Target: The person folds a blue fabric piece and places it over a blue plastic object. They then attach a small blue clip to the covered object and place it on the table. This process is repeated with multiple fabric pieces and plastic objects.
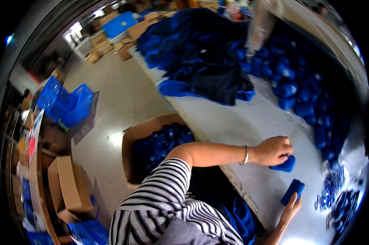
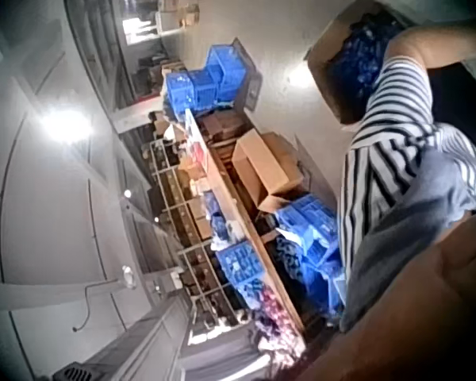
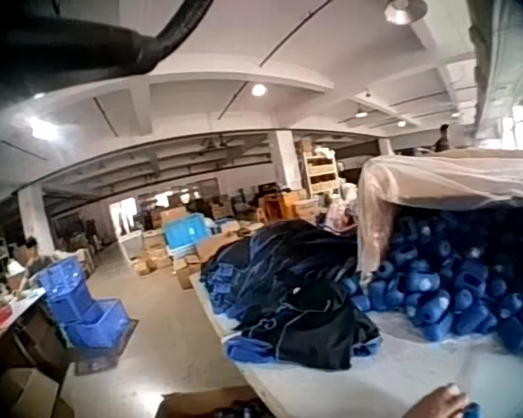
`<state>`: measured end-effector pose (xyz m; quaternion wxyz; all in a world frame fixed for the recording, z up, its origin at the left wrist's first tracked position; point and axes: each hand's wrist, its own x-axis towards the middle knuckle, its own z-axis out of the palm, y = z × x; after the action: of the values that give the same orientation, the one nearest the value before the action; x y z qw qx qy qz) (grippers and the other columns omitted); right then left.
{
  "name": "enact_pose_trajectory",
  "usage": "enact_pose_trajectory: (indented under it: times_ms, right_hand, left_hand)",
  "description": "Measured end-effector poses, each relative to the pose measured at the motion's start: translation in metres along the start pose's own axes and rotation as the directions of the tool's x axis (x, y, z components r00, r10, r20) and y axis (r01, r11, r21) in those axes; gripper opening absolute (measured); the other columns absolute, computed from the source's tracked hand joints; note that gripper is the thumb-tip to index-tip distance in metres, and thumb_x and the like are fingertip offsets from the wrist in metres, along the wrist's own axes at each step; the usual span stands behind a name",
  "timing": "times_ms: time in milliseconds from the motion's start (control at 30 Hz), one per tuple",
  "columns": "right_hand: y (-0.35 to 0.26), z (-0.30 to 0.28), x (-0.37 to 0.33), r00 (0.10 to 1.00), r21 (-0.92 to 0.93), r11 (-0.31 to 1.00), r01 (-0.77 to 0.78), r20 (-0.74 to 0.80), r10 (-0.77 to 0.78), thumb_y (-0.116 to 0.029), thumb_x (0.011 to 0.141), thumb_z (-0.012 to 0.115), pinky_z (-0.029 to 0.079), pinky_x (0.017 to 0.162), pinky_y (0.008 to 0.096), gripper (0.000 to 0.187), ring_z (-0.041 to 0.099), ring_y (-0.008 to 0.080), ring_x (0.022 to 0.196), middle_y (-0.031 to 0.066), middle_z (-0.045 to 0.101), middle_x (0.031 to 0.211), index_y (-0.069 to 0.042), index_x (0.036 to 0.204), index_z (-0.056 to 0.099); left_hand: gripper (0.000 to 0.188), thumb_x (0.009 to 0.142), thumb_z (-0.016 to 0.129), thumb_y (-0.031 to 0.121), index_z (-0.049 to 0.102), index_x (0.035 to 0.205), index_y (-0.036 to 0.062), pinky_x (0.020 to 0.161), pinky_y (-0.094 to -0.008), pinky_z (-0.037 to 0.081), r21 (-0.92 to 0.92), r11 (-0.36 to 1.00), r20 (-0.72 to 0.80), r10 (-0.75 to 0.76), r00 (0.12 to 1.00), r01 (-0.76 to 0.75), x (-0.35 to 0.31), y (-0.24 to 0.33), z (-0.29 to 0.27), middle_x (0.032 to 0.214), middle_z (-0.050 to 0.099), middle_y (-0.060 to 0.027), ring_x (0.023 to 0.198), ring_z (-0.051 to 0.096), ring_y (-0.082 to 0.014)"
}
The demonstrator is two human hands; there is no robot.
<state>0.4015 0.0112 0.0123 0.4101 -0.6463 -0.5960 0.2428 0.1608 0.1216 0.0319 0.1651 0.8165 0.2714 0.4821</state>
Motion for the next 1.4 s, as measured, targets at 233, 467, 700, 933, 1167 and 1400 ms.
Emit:
enact_pose_trajectory:
  times_ms: [233, 467, 700, 933, 1167, 1400]
  right_hand:
    - [-0.057, 0.068, -0.019, 0.979, 0.260, 0.953, 0.155, 0.087, -0.183, -0.045, 0.092, 0.039, 0.036, 0.057, 0.0277, 0.052, 0.042, 0.0131, 0.064, 0.0038, 0.049, 0.071, 0.005, 0.091, 0.054]
    - [-0.070, 0.071, -0.003, 0.922, -0.166, 0.918, 0.360, 0.210, -0.324, -0.036, 0.081, 0.056, 0.041, 0.055, 0.0438, 0.042, 0.054, 0.0398, 0.062, 0.0237, 0.054, 0.066, 0.006, 0.079, 0.055]
    - [-0.054, 0.058, 0.033, 0.948, 0.058, 0.955, 0.290, 0.119, -0.295, -0.031, 0.087, 0.052, 0.043, 0.059, 0.0373, 0.037, 0.051, 0.0230, 0.059, 0.0179, 0.057, 0.067, 0.005, 0.086, 0.057]
    - [-0.036, 0.063, 0.012, 0.995, 0.317, 0.947, 0.046, -0.100, -0.014, -0.043, 0.095, 0.034, 0.041, 0.072, 0.0289, 0.049, 0.048, 0.0165, 0.080, 0.0093, 0.053, 0.091, 0.001, 0.103, 0.054]
    - [-0.008, 0.072, 0.008, 0.994, 0.421, 0.907, 0.024, -0.108, 0.023, -0.042, 0.094, 0.038, 0.042, 0.077, 0.0307, 0.047, 0.050, 0.0166, 0.085, 0.0097, 0.054, 0.096, 0.001, 0.109, 0.051]
    - [0.001, 0.078, -0.008, 0.928, 0.831, 0.530, -0.171, -0.045, 0.369, -0.041, 0.091, 0.041, 0.046, 0.075, 0.0353, 0.045, 0.055, 0.0198, 0.086, 0.0089, 0.054, 0.100, -0.004, 0.117, 0.048]
  left_hand:
    - [0.028, 0.070, 0.059, 0.003, 0.040, 0.090, 0.0033, 0.057, -0.0404, 0.047, 0.092, 0.990, 0.122, -0.116, 0.986, 0.105, -0.031, 0.043, -0.014, 0.080, 0.057, -0.0158, 0.070, 0.060, -0.0336]
    - [0.017, 0.078, 0.053, 0.011, 0.042, 0.088, 0.0023, 0.055, -0.0383, 0.045, 0.131, 0.989, 0.067, -0.082, 0.994, 0.073, -0.032, 0.059, -0.031, 0.072, 0.053, -0.0136, 0.065, 0.057, -0.0300]
    - [0.019, 0.076, 0.056, 0.015, 0.046, 0.088, 0.0044, 0.067, -0.0319, 0.041, 0.431, 0.875, 0.155, 0.169, 0.973, -0.220, -0.031, 0.080, -0.022, 0.075, 0.050, -0.0062, 0.074, 0.053, -0.0200]
    - [0.023, 0.077, 0.064, 0.012, 0.045, 0.089, 0.0082, 0.083, -0.0368, 0.037, 0.226, 0.972, -0.201, 0.109, 0.973, -0.062, -0.037, 0.062, -0.015, 0.092, 0.056, -0.0070, 0.090, 0.053, -0.0220]
    - [0.018, 0.078, 0.059, 0.004, 0.043, 0.083, 0.0097, 0.077, -0.0395, 0.037, -0.009, 0.996, -0.223, 0.082, 0.971, -0.086, -0.045, 0.088, -0.003, 0.085, 0.050, -0.0081, 0.078, 0.050, -0.0255]
    - [0.012, 0.080, 0.054, 0.010, 0.044, 0.082, 0.0040, 0.058, -0.0399, 0.041, 0.049, 0.993, 0.056, 0.103, 0.993, -0.105, -0.058, 0.107, 0.024, 0.083, 0.042, -0.0152, 0.073, 0.049, -0.0299]
